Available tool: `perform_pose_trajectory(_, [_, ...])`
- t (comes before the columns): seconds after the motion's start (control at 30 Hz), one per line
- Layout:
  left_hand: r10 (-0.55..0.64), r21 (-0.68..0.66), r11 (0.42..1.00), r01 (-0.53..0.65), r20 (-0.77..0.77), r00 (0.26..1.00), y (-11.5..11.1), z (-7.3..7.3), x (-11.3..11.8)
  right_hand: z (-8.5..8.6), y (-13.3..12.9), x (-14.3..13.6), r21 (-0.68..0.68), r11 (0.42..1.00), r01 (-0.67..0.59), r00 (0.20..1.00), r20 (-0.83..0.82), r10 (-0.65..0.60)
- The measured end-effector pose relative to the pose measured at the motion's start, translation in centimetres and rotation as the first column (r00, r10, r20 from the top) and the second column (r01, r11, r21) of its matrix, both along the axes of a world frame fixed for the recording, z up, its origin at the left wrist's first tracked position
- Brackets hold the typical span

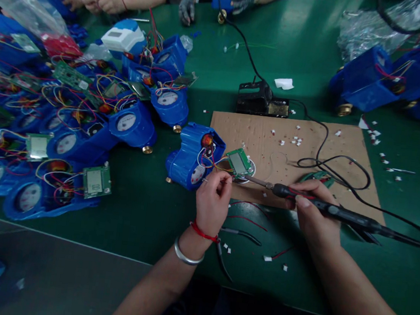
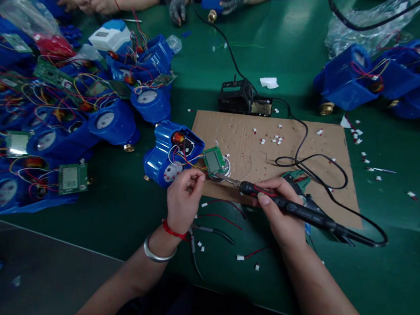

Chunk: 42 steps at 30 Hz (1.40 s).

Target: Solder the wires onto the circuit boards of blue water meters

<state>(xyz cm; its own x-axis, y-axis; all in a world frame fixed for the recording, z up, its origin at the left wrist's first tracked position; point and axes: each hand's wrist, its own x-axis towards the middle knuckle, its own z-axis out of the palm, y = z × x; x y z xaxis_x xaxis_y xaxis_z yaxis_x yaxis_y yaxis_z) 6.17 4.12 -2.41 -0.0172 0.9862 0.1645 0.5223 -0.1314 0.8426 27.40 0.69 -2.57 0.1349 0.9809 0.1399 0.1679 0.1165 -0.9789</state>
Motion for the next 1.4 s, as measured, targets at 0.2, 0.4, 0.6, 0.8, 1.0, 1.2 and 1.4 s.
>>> perform_pose_trajectory(0.2, [0.0, 0.011, 1.0, 0.0, -0.027, 1.0, 0.1, 0.0, 0.0, 0.8, -0.4, -0.2, 0.0, 1.0, 0.003, 0.993, 0.118, -0.003])
perform_pose_trajectory(0.4, [-0.005, 0.011, 1.0, 0.005, -0.032, 0.999, 0.1, -0.1, -0.1, 1.3, -0.6, -0.2, 0.067, 0.996, -0.055, 0.954, 0.297, 0.033])
perform_pose_trajectory(0.6, [0.001, 0.017, 1.0, -0.001, -0.049, 0.999, 0.1, -0.1, -0.1, 2.0, -0.5, -0.4, 0.128, 0.975, -0.183, 0.927, 0.354, 0.127])
perform_pose_trajectory(0.8, [0.0, 0.016, 1.0, 0.001, -0.058, 0.998, 0.2, -0.3, 0.0, 2.7, -0.3, -0.7, 0.17, 0.955, -0.242, 0.91, 0.38, 0.163])
perform_pose_trajectory(1.0, [0.002, 0.023, 1.0, -0.001, -0.061, 0.998, 0.1, -0.3, 0.0, 2.6, -0.4, -0.6, 0.221, 0.946, -0.237, 0.927, 0.342, 0.152])
perform_pose_trajectory(1.2, [-0.002, 0.038, 0.999, 0.003, -0.041, 0.999, 0.2, -0.3, 0.0, 2.1, -0.7, -0.3, 0.214, 0.961, -0.176, 0.95, 0.294, 0.109])
perform_pose_trajectory(1.4, [-0.003, 0.034, 0.999, 0.004, -0.043, 0.999, 0.2, -0.3, 0.0, 2.0, -0.9, -0.4, 0.218, 0.967, -0.13, 0.957, 0.283, 0.065])
